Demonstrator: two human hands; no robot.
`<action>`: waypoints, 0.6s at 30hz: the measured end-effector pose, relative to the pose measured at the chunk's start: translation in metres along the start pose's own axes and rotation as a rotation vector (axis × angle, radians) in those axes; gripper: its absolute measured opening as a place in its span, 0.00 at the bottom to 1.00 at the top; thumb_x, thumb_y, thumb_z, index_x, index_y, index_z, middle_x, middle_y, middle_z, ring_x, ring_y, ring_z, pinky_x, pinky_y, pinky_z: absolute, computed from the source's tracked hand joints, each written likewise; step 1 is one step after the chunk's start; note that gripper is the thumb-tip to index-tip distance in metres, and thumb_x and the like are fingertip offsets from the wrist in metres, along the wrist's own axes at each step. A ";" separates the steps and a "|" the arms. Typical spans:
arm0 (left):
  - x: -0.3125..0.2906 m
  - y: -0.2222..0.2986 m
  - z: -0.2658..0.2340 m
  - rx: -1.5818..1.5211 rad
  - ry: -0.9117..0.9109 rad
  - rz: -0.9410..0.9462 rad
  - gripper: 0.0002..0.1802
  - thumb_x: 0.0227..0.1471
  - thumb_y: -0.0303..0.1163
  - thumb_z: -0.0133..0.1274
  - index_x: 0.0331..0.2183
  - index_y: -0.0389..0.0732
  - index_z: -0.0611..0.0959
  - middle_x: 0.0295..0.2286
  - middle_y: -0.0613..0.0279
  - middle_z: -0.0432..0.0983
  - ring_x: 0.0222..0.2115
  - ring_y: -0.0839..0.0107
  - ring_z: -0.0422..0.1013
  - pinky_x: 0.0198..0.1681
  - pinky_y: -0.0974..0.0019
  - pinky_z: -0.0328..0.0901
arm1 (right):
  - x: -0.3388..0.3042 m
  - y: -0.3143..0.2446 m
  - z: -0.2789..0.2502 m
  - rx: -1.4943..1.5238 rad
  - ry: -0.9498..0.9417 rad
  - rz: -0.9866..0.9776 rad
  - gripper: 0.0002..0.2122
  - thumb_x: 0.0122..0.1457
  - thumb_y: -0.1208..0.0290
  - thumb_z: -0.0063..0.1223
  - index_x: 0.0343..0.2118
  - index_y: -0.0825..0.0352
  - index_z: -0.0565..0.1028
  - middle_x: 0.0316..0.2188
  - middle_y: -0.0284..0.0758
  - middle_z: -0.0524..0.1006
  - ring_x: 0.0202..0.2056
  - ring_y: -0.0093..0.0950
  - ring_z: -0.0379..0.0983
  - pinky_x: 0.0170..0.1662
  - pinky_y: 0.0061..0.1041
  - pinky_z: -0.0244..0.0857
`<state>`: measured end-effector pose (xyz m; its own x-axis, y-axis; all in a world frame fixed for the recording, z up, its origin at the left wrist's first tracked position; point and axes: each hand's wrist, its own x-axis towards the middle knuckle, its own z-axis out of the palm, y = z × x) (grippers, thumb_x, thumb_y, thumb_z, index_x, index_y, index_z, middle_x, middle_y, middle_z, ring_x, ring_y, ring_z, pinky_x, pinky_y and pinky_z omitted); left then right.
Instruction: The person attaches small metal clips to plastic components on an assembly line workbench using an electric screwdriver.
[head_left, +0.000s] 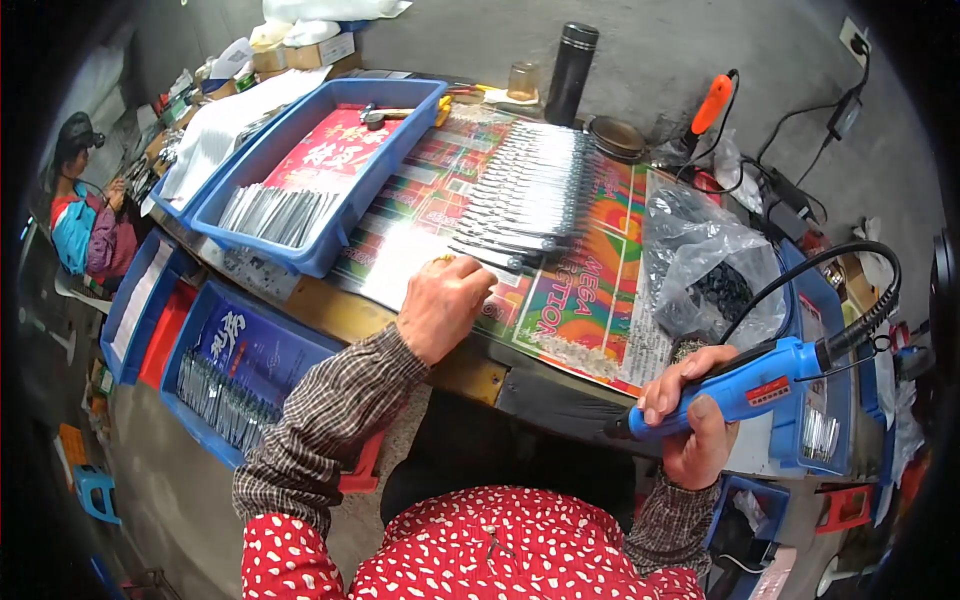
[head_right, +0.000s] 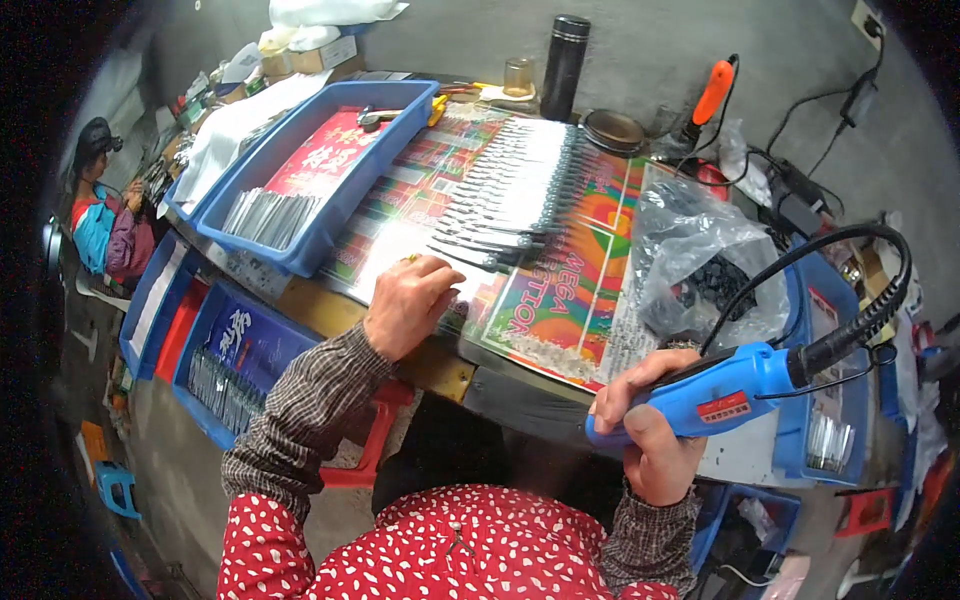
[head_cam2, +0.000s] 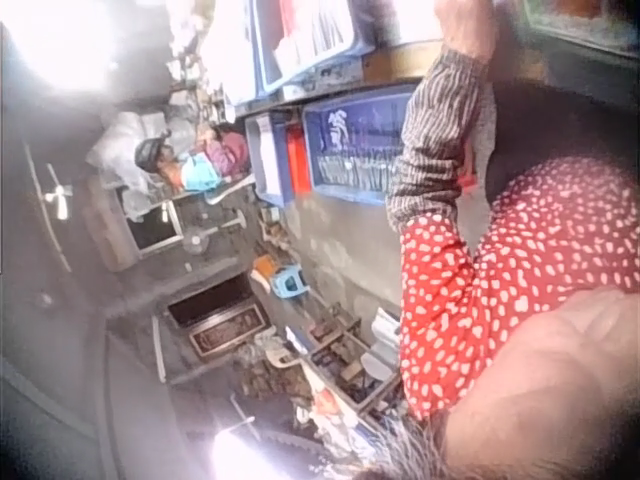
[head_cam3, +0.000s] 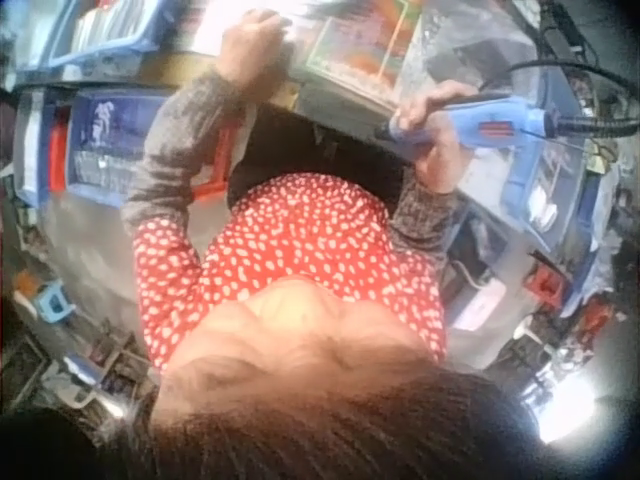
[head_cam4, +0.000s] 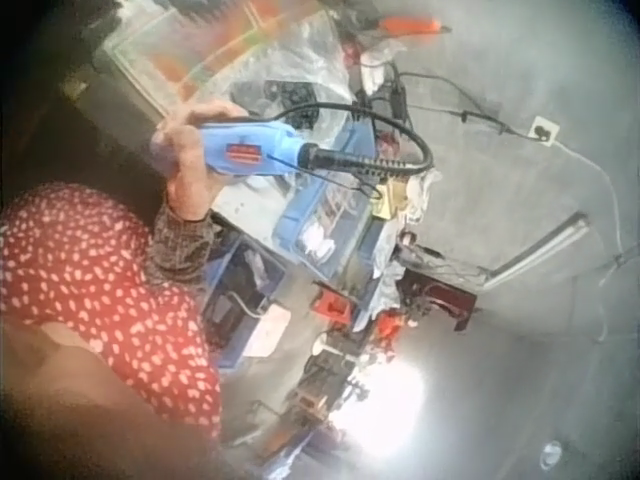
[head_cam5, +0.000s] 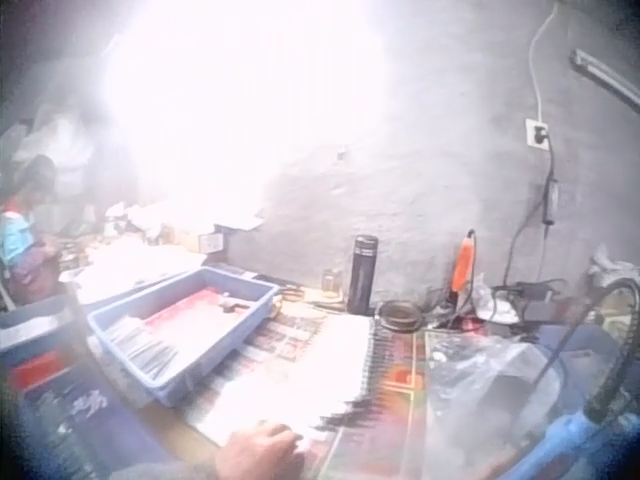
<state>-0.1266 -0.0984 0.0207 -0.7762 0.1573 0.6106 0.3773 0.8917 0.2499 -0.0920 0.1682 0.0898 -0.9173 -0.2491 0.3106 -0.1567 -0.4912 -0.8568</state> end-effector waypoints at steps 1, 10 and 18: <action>0.007 -0.001 0.006 0.012 0.003 -0.005 0.09 0.36 0.25 0.55 0.27 0.42 0.78 0.27 0.62 0.73 0.28 0.62 0.69 0.32 0.62 0.65 | 0.000 0.000 -0.002 0.006 0.005 -0.003 0.16 0.45 0.72 0.56 0.34 0.66 0.62 0.18 0.36 0.67 0.20 0.26 0.65 0.27 0.26 0.62; 0.026 -0.014 0.037 0.119 -0.032 0.039 0.03 0.39 0.27 0.51 0.23 0.41 0.75 0.24 0.61 0.70 0.28 0.61 0.69 0.31 0.62 0.65 | 0.001 -0.001 -0.012 -0.089 0.035 -0.053 0.18 0.47 0.63 0.56 0.33 0.64 0.60 0.16 0.31 0.65 0.17 0.24 0.64 0.27 0.25 0.62; 0.025 -0.005 0.031 0.187 -0.108 0.051 0.04 0.38 0.28 0.51 0.24 0.41 0.76 0.24 0.60 0.68 0.28 0.62 0.69 0.31 0.62 0.65 | 0.003 0.002 -0.019 0.022 0.068 -0.142 0.17 0.45 0.71 0.56 0.35 0.68 0.61 0.17 0.35 0.66 0.20 0.25 0.64 0.26 0.26 0.61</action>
<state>-0.1633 -0.0855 0.0116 -0.8121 0.2397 0.5320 0.3251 0.9430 0.0714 -0.1026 0.1825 0.0810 -0.9091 -0.1191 0.3992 -0.2795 -0.5362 -0.7965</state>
